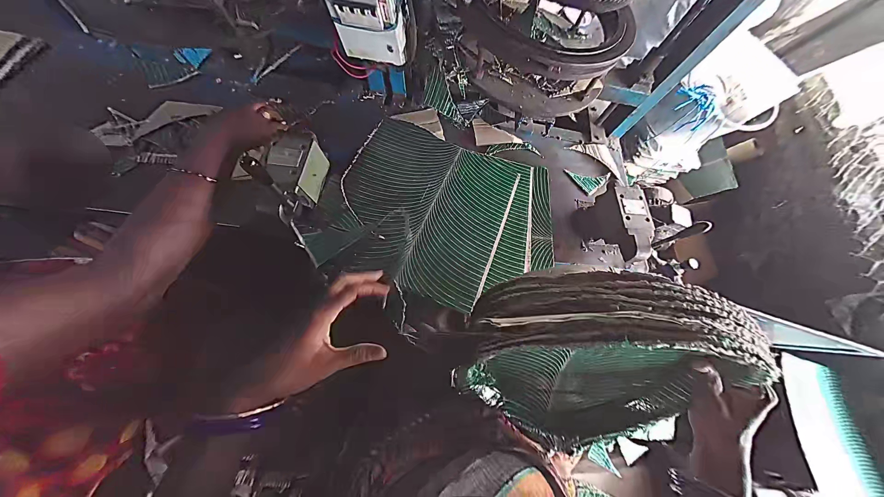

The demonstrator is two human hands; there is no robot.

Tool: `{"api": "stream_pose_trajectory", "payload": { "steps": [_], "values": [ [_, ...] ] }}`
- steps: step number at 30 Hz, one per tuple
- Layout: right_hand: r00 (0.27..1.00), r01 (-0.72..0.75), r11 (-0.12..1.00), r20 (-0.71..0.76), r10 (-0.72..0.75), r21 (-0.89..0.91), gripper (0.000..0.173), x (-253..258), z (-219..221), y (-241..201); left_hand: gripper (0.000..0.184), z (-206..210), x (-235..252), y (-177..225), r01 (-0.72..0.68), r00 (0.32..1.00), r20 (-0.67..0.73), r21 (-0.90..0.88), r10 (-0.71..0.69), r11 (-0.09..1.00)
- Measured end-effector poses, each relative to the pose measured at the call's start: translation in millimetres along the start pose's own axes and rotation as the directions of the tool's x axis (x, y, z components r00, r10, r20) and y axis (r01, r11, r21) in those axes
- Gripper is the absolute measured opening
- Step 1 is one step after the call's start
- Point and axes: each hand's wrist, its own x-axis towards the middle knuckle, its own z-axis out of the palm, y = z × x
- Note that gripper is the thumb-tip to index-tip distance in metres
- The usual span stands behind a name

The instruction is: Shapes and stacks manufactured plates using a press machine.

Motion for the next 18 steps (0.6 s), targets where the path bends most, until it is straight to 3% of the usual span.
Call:
{"api": "stream_pose_trajectory", "payload": {
  "steps": [2, 4, 6, 7, 10, 12, 14, 15, 16, 17, 18],
  "values": [
    [1.0, -0.005, 0.999, -0.005, 0.004, -0.04, 0.059, 4.5, 4.2, -12.5, 0.099, 7.1, 42.2, 62.2, -0.217, 0.976, -0.016, -0.128, 0.217, 0.968],
    [1.0, -0.006, 0.999, 0.001, 0.006, -0.05, 0.053, 9.0, 14.8, -35.8, 0.082, 24.8, 74.7, 107.1, -0.385, 0.922, 0.019, -0.059, 0.387, 0.921],
    [0.999, -0.046, 0.999, -0.001, 0.046, -0.027, 0.042, 9.4, 18.6, -48.6, 0.04, 53.0, 93.2, 113.5, -0.515, 0.857, 0.02, 0.037, 0.515, 0.856],
    [1.0, -0.028, 1.0, -0.015, 0.027, -0.015, 0.043, 6.6, 19.4, -48.7, 0.03, 61.0, 96.3, 109.0, -0.556, 0.831, 0.035, 0.009, 0.556, 0.831],
    [0.992, -0.121, 0.992, -0.045, 0.12, -0.021, 0.04, 7.3, 34.4, -86.0, 0.027, 69.6, 84.8, 87.4, -0.544, 0.833, 0.006, -0.178, 0.554, 0.82],
    [0.978, -0.195, 0.981, -0.074, 0.195, 0.007, 0.032, 2.9, 34.6, -81.5, 0.024, 71.6, 60.7, 72.3, -0.452, 0.891, -0.083, -0.264, 0.447, 0.852],
    [0.989, -0.126, 0.99, -0.071, 0.13, 0.056, 0.034, -0.6, 21.2, -42.1, 0.027, 57.9, 25.3, 43.5, -0.262, 0.945, -0.264, -0.26, 0.193, 0.929],
    [0.991, -0.101, 0.994, -0.083, 0.104, 0.045, 0.04, -3.9, 12.3, -18.4, 0.032, 38.0, 4.3, 20.0, -0.094, 0.945, -0.326, -0.2, 0.024, 0.975],
    [0.983, -0.144, 0.987, -0.102, 0.15, 0.065, 0.046, -4.2, 5.8, -2.9, 0.038, 15.7, -19.5, -12.7, 0.128, 0.939, -0.313, -0.06, -0.14, 0.99],
    [0.957, -0.246, 0.962, -0.129, 0.26, 0.115, 0.045, -3.6, 2.3, 2.0, 0.042, -1.9, -44.4, -39.9, 0.333, 0.924, -0.244, 0.133, -0.295, 0.933],
    [0.911, -0.364, 0.922, -0.155, 0.382, 0.132, 0.046, -7.4, 1.1, -1.8, 0.039, -18.7, -67.7, -61.2, 0.459, 0.885, -0.065, 0.287, -0.461, 0.841]
  ]
}}
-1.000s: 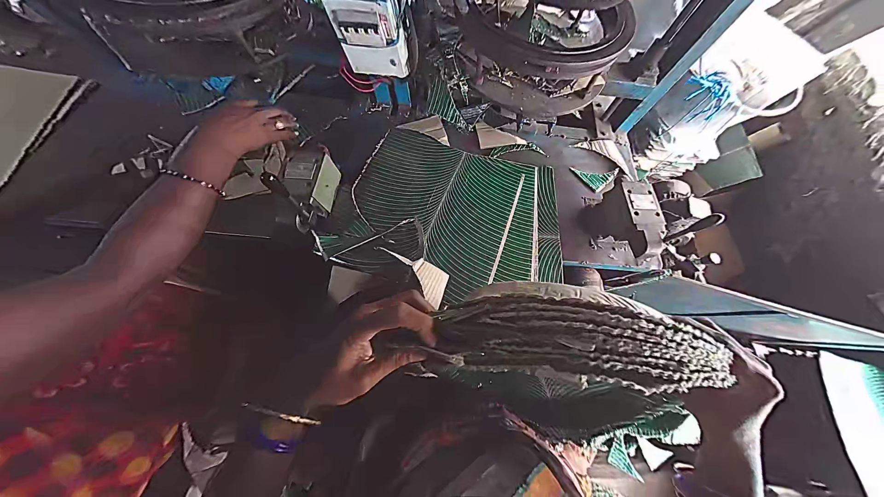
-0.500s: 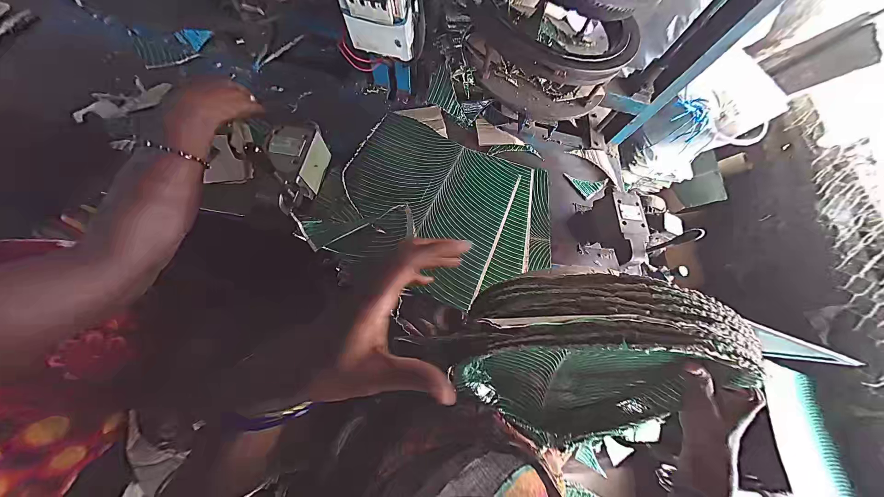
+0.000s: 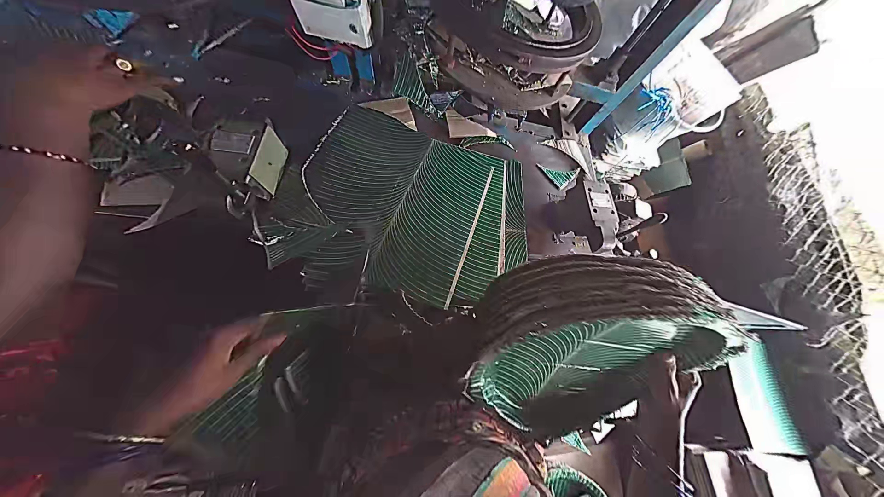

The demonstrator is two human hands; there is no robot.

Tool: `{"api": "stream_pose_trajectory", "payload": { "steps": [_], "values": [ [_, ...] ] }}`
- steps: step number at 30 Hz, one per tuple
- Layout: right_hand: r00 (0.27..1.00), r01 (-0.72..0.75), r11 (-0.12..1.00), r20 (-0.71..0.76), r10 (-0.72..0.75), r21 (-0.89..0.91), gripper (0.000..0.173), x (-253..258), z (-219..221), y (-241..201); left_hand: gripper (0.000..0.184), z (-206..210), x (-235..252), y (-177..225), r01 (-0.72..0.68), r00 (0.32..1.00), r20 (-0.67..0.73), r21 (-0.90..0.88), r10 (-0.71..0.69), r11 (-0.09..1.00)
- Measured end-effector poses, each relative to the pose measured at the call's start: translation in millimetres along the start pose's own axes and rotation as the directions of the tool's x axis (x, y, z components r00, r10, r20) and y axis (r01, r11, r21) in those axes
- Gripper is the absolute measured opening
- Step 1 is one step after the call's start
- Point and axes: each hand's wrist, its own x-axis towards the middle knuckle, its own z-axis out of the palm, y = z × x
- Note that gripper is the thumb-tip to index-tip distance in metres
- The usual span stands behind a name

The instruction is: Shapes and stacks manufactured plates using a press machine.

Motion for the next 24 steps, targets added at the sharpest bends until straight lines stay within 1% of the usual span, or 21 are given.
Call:
{"api": "stream_pose_trajectory", "payload": {
  "steps": [1, 2, 3, 4, 5, 6, 7, 9, 11, 12, 13, 14, 15, 17, 18, 19, 20, 21, 22, 23, 24],
  "values": [
    [0.998, -0.05, 0.998, -0.04, 0.051, 0.025, 0.054, -5.5, -4.4, 8.1, 0.036, -6.5, -6.8, -15.0, 0.11, 0.968, 0.207, 0.15, -0.14, 0.983],
    [0.995, -0.072, 0.996, -0.066, 0.076, 0.054, 0.063, -8.9, -7.2, 16.8, 0.039, -8.1, -11.6, -13.5, 0.138, 0.934, 0.292, 0.228, -0.203, 0.964],
    [0.993, -0.083, 0.994, -0.079, 0.088, 0.07, 0.065, -11.7, -2.5, 16.3, 0.048, -6.7, -13.5, -5.2, 0.068, 0.964, 0.241, 0.186, -0.113, 0.98],
    [0.989, -0.105, 0.992, -0.102, 0.111, 0.066, 0.055, -13.9, 7.7, 8.6, 0.065, -5.5, -10.1, 14.0, -0.061, 0.99, 0.133, 0.104, 0.047, 0.993],
    [0.984, -0.123, 0.99, -0.125, 0.13, 0.063, 0.044, -16.0, 16.7, 0.3, 0.084, -0.2, -2.5, 42.4, -0.197, 0.98, 0.004, 0.049, 0.198, 0.979],
    [0.982, -0.133, 0.99, -0.126, 0.139, 0.056, 0.033, -18.2, 23.5, -8.3, 0.095, 7.2, 7.3, 79.0, -0.324, 0.944, -0.089, -0.062, 0.318, 0.944],
    [0.986, -0.112, 0.992, -0.113, 0.119, 0.062, 0.027, -17.5, 26.6, -8.8, 0.099, 16.4, 17.1, 117.2, -0.458, 0.889, -0.121, -0.228, 0.442, 0.859],
    [0.988, -0.086, 0.991, -0.12, 0.097, 0.1, 0.027, -17.9, 33.8, -10.3, 0.095, 41.3, 33.6, 184.2, -0.634, 0.726, -0.088, -0.467, 0.682, 0.616],
    [0.967, -0.164, 0.984, -0.186, 0.174, 0.067, 0.023, -31.5, 60.1, -48.6, 0.075, 68.2, 43.1, 224.1, -0.702, 0.581, -0.1, -0.564, 0.808, 0.435],
    [0.953, -0.181, 0.982, -0.236, 0.188, 0.051, 0.024, -35.9, 68.5, -59.6, 0.059, 75.4, 46.6, 231.5, -0.726, 0.544, -0.115, -0.56, 0.831, 0.398],
    [0.94, -0.177, 0.982, -0.285, 0.189, 0.068, 0.025, -36.2, 70.6, -59.0, 0.044, 76.7, 49.8, 233.6, -0.743, 0.532, -0.13, -0.545, 0.837, 0.388],
    [0.924, -0.207, 0.975, -0.311, 0.222, 0.082, 0.027, -36.6, 72.6, -61.7, 0.03, 74.6, 50.2, 229.8, -0.757, 0.54, -0.121, -0.503, 0.833, 0.417],
    [0.907, -0.249, 0.963, -0.323, 0.27, 0.105, 0.028, -38.8, 72.4, -60.3, 0.023, 70.0, 46.0, 218.3, -0.753, 0.571, -0.06, -0.436, 0.819, 0.493],
    [0.877, -0.311, 0.94, -0.338, 0.341, 0.139, 0.033, -38.5, 68.1, -39.5, 0.02, 54.7, 39.2, 177.5, -0.703, 0.675, 0.107, -0.207, 0.73, 0.681],
    [0.868, -0.32, 0.938, -0.357, 0.345, 0.131, 0.038, -34.4, 65.1, -23.8, 0.02, 41.8, 36.6, 152.8, -0.635, 0.75, 0.19, -0.064, 0.634, 0.77],
    [0.862, -0.33, 0.936, -0.365, 0.353, 0.125, 0.042, -31.3, 65.7, -19.1, 0.017, 25.2, 34.6, 130.0, -0.524, 0.83, 0.284, 0.098, 0.481, 0.846],
    [0.846, -0.354, 0.927, -0.378, 0.375, 0.126, 0.043, -30.0, 68.4, -21.1, 0.017, 7.8, 32.7, 110.7, -0.374, 0.891, 0.363, 0.254, 0.271, 0.892],
    [0.831, -0.375, 0.917, -0.389, 0.398, 0.136, 0.043, -30.2, 73.7, -29.6, 0.023, -7.5, 32.3, 96.1, -0.255, 0.919, 0.379, 0.35, 0.112, 0.901],
    [0.821, -0.396, 0.906, -0.384, 0.422, 0.149, 0.042, -30.2, 82.6, -47.0, 0.037, -21.8, 32.6, 89.9, -0.229, 0.937, 0.331, 0.345, 0.11, 0.91],
    [0.822, -0.387, 0.907, -0.382, 0.422, 0.169, 0.039, -29.0, 88.7, -55.6, 0.054, -31.0, 33.5, 94.6, -0.315, 0.941, 0.217, 0.275, 0.26, 0.909],
    [0.838, -0.347, 0.913, -0.367, 0.404, 0.213, 0.037, -27.1, 90.5, -53.4, 0.074, -32.6, 36.0, 113.8, -0.423, 0.906, 0.091, 0.206, 0.413, 0.882]
  ]
}}
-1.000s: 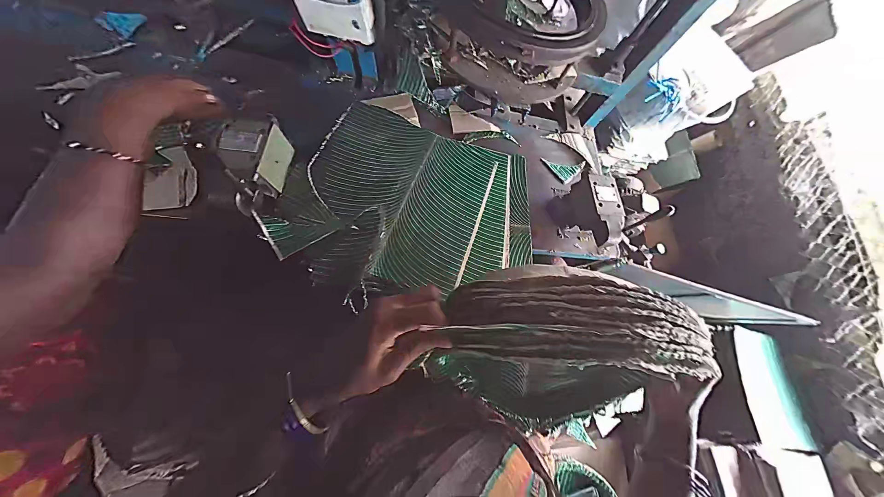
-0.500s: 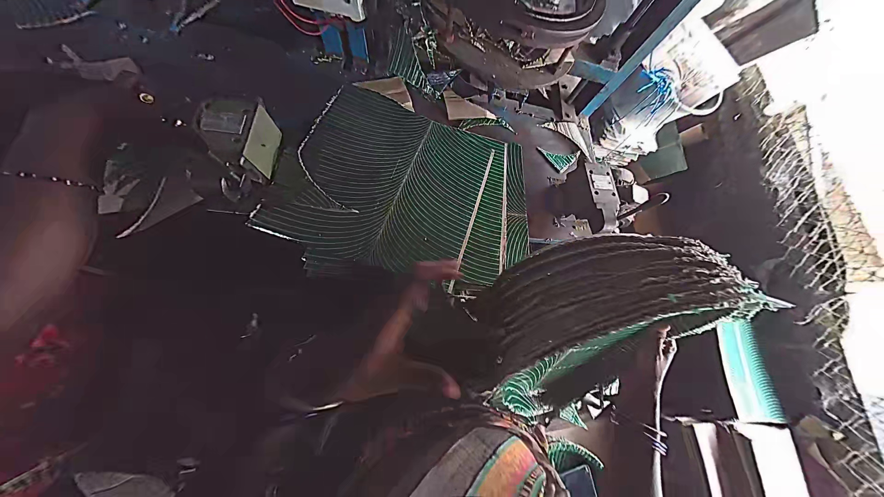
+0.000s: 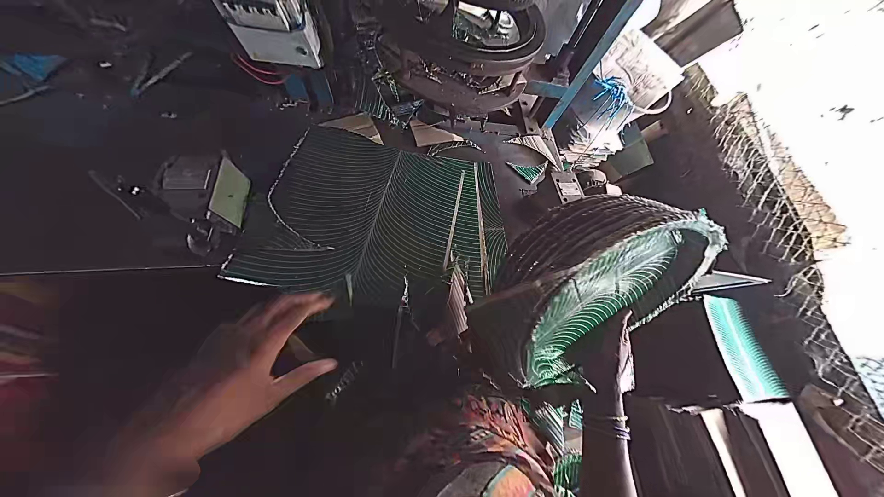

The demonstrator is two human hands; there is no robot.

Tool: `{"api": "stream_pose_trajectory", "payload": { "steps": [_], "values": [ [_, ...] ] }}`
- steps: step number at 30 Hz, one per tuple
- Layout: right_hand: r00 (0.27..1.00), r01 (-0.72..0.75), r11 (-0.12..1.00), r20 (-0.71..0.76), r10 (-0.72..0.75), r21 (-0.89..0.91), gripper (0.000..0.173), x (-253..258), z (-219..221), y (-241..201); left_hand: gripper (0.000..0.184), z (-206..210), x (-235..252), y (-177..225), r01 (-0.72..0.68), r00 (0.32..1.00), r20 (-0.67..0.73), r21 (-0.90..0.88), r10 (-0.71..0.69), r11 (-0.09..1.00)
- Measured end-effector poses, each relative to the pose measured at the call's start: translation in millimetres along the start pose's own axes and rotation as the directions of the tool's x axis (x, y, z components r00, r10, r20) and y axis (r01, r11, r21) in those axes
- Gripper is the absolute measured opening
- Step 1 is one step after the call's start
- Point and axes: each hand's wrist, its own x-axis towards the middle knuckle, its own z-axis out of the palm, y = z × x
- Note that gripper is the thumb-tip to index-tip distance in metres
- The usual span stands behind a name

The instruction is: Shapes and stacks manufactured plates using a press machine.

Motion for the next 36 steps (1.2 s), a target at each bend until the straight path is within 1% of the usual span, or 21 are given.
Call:
{"api": "stream_pose_trajectory", "payload": {
  "steps": [1, 3, 4, 5, 7, 8, 9, 11, 12, 13, 14, 16, 18, 20, 22, 25, 27, 29, 31, 34, 36],
  "values": [
    [0.997, 0.034, 0.997, 0.064, -0.039, 0.072, 0.035, 8.3, -1.5, 10.1, 0.09, -2.1, 15.8, 26.1, -0.105, 0.987, -0.134, -0.111, 0.09, 0.988],
    [0.984, 0.062, 0.984, 0.156, -0.089, 0.169, 0.032, 23.9, 2.0, 29.7, 0.098, 5.6, 54.8, 84.2, -0.328, 0.931, -0.286, -0.377, 0.228, 0.866],
    [0.982, 0.045, 0.987, 0.173, -0.072, 0.155, 0.03, 23.0, 6.4, 30.9, 0.088, 19.0, 72.6, 107.5, -0.418, 0.897, -0.342, -0.449, 0.281, 0.79],
    [0.974, 0.075, 0.982, 0.199, -0.109, 0.175, 0.032, 30.0, 5.4, 41.1, 0.067, 39.1, 86.3, 126.1, -0.473, 0.869, -0.392, -0.479, 0.302, 0.739],
    [0.967, 0.117, 0.984, 0.209, -0.143, 0.131, 0.048, 49.3, -4.1, 59.6, 0.025, 81.8, 89.7, 143.9, -0.508, 0.85, -0.4, -0.454, 0.342, 0.732],
    [0.976, 0.113, 0.989, 0.178, -0.127, 0.091, 0.052, 54.3, -3.5, 59.5, 0.016, 95.1, 79.6, 140.2, -0.482, 0.876, -0.262, -0.431, 0.406, 0.763],
    [0.984, 0.1, 0.994, 0.146, -0.106, 0.05, 0.053, 56.3, -1.1, 57.8, 0.015, 103.3, 64.9, 128.8, -0.413, 0.897, -0.041, -0.429, 0.44, 0.803],
    [0.99, 0.089, 0.995, 0.104, -0.092, 0.042, 0.054, 58.2, -4.1, 56.6, 0.02, 107.5, 36.8, 94.9, -0.158, 0.882, 0.385, -0.298, 0.27, 0.941],
    [0.984, 0.092, 0.992, 0.143, -0.104, 0.086, 0.054, 61.1, -3.2, 54.0, 0.022, 99.8, 32.3, 78.2, -0.042, 0.864, 0.483, -0.217, 0.144, 0.975],
    [0.977, 0.096, 0.989, 0.178, -0.116, 0.117, 0.053, 61.2, -2.1, 52.6, 0.038, 86.7, 29.9, 64.9, 0.056, 0.852, 0.522, -0.163, 0.038, 0.985],
    [0.976, 0.097, 0.987, 0.181, -0.119, 0.125, 0.052, 57.7, -0.5, 50.6, 0.058, 75.0, 27.7, 56.0, 0.09, 0.878, 0.479, -0.161, -0.002, 0.983],
    [0.963, 0.111, 0.988, 0.236, -0.133, 0.108, 0.052, 46.4, 7.4, 46.2, 0.097, 51.7, 35.9, 62.0, -0.031, 0.984, 0.163, -0.239, 0.072, 0.971],
    [0.943, 0.117, 0.988, 0.3, -0.142, 0.1, 0.053, 39.1, 13.2, 50.3, 0.114, 30.5, 69.0, 93.8, -0.25, 0.965, -0.16, -0.307, 0.209, 0.918],
    [0.941, 0.112, 0.989, 0.309, -0.135, 0.093, 0.052, 36.8, 17.4, 53.6, 0.123, 16.2, 113.0, 125.5, -0.451, 0.873, -0.351, -0.324, 0.337, 0.831],
    [0.951, 0.09, 0.992, 0.288, -0.111, 0.083, 0.05, 31.1, 18.1, 46.3, 0.123, 12.9, 148.7, 144.7, -0.569, 0.806, -0.434, -0.375, 0.403, 0.732],
    [0.978, 0.05, 0.99, 0.194, -0.075, 0.13, 0.044, 26.3, 13.8, 36.9, 0.11, 43.3, 158.6, 157.6, -0.576, 0.815, -0.415, -0.496, 0.405, 0.65],
    [0.989, 0.052, 0.988, 0.129, -0.071, 0.144, 0.04, 26.6, 16.8, 34.8, 0.098, 80.4, 137.3, 165.6, -0.507, 0.859, -0.36, -0.494, 0.365, 0.706],
    [0.987, 0.054, 0.989, 0.142, -0.073, 0.134, 0.045, 26.4, 21.7, 37.7, 0.066, 125.1, 107.8, 180.5, -0.41, 0.909, -0.288, -0.482, 0.302, 0.774],
    [0.983, 0.029, 0.984, 0.174, -0.061, 0.178, 0.045, 21.9, 34.3, 37.5, 0.037, 152.3, 86.9, 191.8, -0.388, 0.917, -0.111, -0.474, 0.383, 0.79],
    [0.991, -0.037, 0.967, 0.134, 0.003, 0.251, 0.041, 22.0, 52.7, 27.1, 0.034, 146.2, 75.6, 180.2, -0.34, 0.818, 0.268, -0.487, 0.508, 0.805],
    [0.99, -0.038, 0.957, 0.139, -0.002, 0.287, 0.039, 29.6, 58.7, 26.1, 0.042, 122.5, 69.0, 153.9, -0.208, 0.856, 0.346, -0.449, 0.383, 0.869]
  ]
}}
